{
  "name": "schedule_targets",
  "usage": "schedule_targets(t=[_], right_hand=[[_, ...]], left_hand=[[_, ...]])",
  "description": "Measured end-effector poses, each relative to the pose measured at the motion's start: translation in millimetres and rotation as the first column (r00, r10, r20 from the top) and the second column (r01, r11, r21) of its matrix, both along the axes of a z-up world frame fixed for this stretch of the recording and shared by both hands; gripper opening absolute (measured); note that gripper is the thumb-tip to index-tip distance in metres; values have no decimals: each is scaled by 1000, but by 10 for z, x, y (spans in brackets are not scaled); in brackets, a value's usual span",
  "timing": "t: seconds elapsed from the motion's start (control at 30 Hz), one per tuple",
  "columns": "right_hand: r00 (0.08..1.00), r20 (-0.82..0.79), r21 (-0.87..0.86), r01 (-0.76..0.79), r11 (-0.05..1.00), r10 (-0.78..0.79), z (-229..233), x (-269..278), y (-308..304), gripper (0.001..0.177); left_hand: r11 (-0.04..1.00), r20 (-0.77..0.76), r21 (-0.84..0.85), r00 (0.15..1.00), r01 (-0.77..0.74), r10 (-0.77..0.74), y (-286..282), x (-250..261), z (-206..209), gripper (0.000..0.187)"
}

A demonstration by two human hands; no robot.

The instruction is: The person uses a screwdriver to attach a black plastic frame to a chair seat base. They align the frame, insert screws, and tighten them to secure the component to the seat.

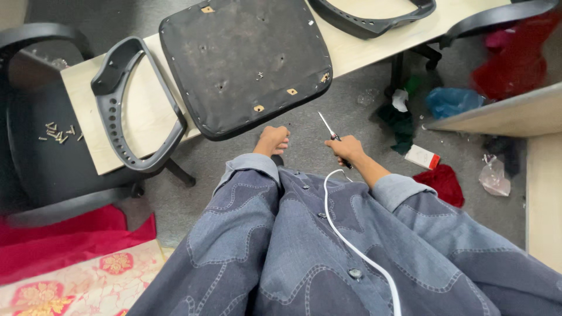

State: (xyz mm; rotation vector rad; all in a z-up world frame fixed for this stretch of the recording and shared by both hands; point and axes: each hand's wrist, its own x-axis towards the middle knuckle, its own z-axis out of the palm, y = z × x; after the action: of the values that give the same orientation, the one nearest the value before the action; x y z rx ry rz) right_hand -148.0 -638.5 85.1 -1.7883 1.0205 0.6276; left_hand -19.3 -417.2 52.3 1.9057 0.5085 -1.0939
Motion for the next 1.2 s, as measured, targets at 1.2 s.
schedule_targets(t=[1.2], right_hand=[[878,78,-203,477,855,-472,367,1395,-2249,28]], left_hand=[[926,-157,-10,914,376,-373,-2819,1827,-513,25]])
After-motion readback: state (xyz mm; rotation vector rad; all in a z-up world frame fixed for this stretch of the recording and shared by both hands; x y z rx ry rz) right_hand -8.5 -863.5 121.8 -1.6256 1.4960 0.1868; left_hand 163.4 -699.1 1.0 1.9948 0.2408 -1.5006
